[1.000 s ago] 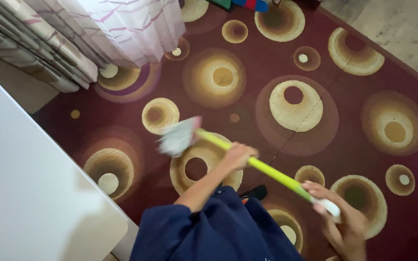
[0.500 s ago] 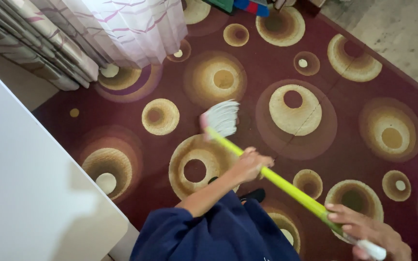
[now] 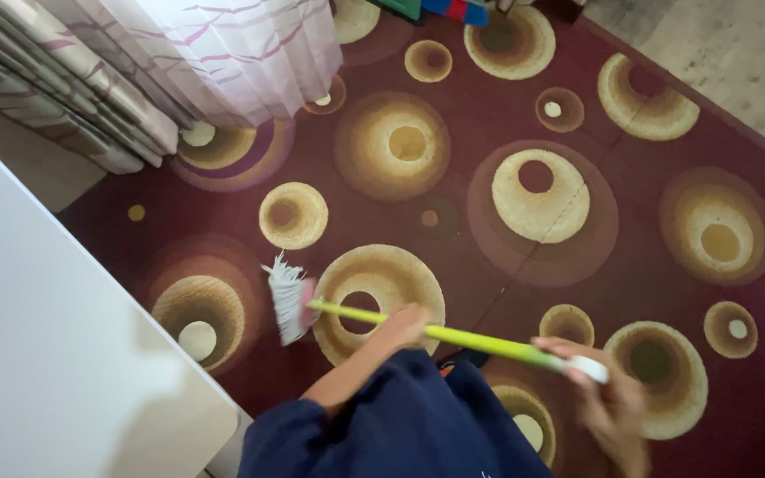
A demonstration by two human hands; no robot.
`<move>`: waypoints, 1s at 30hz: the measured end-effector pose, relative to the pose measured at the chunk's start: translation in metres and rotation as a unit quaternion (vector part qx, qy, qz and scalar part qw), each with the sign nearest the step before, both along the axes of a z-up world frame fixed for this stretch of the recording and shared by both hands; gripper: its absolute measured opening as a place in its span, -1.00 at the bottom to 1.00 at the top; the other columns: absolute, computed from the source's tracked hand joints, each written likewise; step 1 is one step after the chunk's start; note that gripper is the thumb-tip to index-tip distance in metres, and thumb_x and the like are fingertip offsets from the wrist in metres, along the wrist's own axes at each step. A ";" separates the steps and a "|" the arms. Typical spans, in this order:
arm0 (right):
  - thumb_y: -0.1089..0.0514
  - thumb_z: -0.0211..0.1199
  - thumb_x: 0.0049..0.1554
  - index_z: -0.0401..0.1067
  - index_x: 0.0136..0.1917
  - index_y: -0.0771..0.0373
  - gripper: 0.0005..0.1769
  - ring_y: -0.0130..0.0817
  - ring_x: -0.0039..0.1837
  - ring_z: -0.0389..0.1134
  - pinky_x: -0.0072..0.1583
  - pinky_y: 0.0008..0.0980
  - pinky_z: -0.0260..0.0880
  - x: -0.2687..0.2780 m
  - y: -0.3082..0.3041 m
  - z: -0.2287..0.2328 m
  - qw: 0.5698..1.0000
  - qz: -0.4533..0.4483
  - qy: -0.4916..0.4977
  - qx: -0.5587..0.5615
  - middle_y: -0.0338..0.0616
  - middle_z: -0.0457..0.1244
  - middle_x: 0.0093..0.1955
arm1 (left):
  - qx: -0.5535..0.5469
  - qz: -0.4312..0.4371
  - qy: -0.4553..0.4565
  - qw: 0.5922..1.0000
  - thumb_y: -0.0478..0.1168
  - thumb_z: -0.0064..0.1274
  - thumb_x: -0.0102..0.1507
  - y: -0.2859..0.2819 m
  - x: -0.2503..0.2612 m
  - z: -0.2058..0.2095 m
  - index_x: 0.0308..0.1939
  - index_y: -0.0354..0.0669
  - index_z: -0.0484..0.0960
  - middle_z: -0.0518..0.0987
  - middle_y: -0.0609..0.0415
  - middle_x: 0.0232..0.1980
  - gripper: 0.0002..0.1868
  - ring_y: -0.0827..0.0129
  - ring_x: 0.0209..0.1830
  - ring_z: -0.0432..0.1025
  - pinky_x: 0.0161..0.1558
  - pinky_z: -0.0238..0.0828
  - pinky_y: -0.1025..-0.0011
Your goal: The person is mopping a patterned maroon carpet with a yellow-handled mop. They move the mop back and forth across the carpet, covering different areas of the room.
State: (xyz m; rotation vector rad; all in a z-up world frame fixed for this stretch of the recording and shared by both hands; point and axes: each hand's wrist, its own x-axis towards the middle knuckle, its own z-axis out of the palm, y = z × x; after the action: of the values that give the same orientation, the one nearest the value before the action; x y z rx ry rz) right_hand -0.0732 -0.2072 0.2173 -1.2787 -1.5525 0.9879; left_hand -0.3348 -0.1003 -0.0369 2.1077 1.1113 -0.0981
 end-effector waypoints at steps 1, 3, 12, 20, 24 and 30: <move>0.20 0.06 0.32 0.35 0.19 0.26 -0.80 -0.05 0.35 0.45 0.42 -0.17 0.41 0.029 -0.017 -0.013 0.994 0.037 0.065 -0.081 0.11 0.36 0.26 | 0.032 -0.025 -0.055 0.998 -0.19 0.06 0.01 0.007 0.023 0.006 -0.33 0.18 0.67 0.66 0.19 -0.33 -0.82 0.16 -0.24 0.60 -0.24 0.47 0.11; 0.21 0.10 0.32 0.25 0.25 0.23 -0.76 -0.07 0.38 0.42 0.44 -0.17 0.40 0.101 -0.042 -0.039 0.976 0.074 0.132 -0.159 0.08 0.29 0.32 | 0.065 -0.050 -0.110 0.991 -0.05 0.15 0.05 0.019 0.063 0.027 -0.28 0.25 0.69 0.69 0.27 -0.25 -0.83 0.25 -0.17 0.60 -0.25 0.41 0.06; 0.37 0.13 0.30 -0.09 0.53 0.24 -0.36 -0.19 0.56 0.28 0.52 -0.18 0.32 0.216 -0.057 -0.066 0.645 0.164 0.432 -0.609 0.10 0.24 0.55 | 0.089 -0.064 -0.283 0.953 -0.32 0.09 0.07 0.049 0.156 0.081 -0.20 0.27 0.57 0.70 0.61 -0.38 -0.69 0.47 -0.35 0.55 0.11 0.01 0.21; -0.11 0.04 0.33 0.48 0.13 0.37 -0.52 0.23 0.29 0.52 0.36 0.08 0.55 0.049 0.013 0.027 0.988 0.090 0.081 0.093 0.11 0.45 0.14 | 0.124 0.016 -0.133 0.983 -0.20 0.10 0.01 0.002 0.061 -0.025 -0.11 0.32 0.56 0.67 0.39 -0.16 -0.63 0.31 -0.09 0.58 -0.10 0.27 0.17; -0.06 -0.03 0.35 0.50 0.16 0.37 -0.52 0.07 0.30 0.50 0.37 -0.04 0.50 0.048 0.022 -0.012 0.993 0.059 0.100 -0.017 0.13 0.45 0.17 | 0.050 0.007 0.033 0.998 -0.07 0.11 0.11 -0.018 0.017 -0.015 -0.33 0.29 0.70 0.68 0.18 -0.42 -0.90 0.15 -0.33 0.61 -0.26 0.46 0.19; -0.09 0.04 0.27 0.55 0.07 0.39 -0.50 0.06 0.29 0.47 0.14 -0.07 0.71 0.089 0.016 -0.036 0.960 -0.030 0.207 -0.186 0.28 0.43 0.19 | -0.110 0.044 0.150 0.982 -0.33 -0.12 0.01 -0.015 0.061 -0.025 -0.36 0.16 0.60 0.55 0.04 -0.28 -0.73 -0.03 -0.32 0.45 -0.01 0.26 0.13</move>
State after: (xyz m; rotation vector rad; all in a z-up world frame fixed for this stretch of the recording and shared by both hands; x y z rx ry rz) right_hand 0.0153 -0.1909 0.1816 -1.2556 -1.0296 1.4515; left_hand -0.2738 -0.1153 -0.0618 1.8832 1.3021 -0.4871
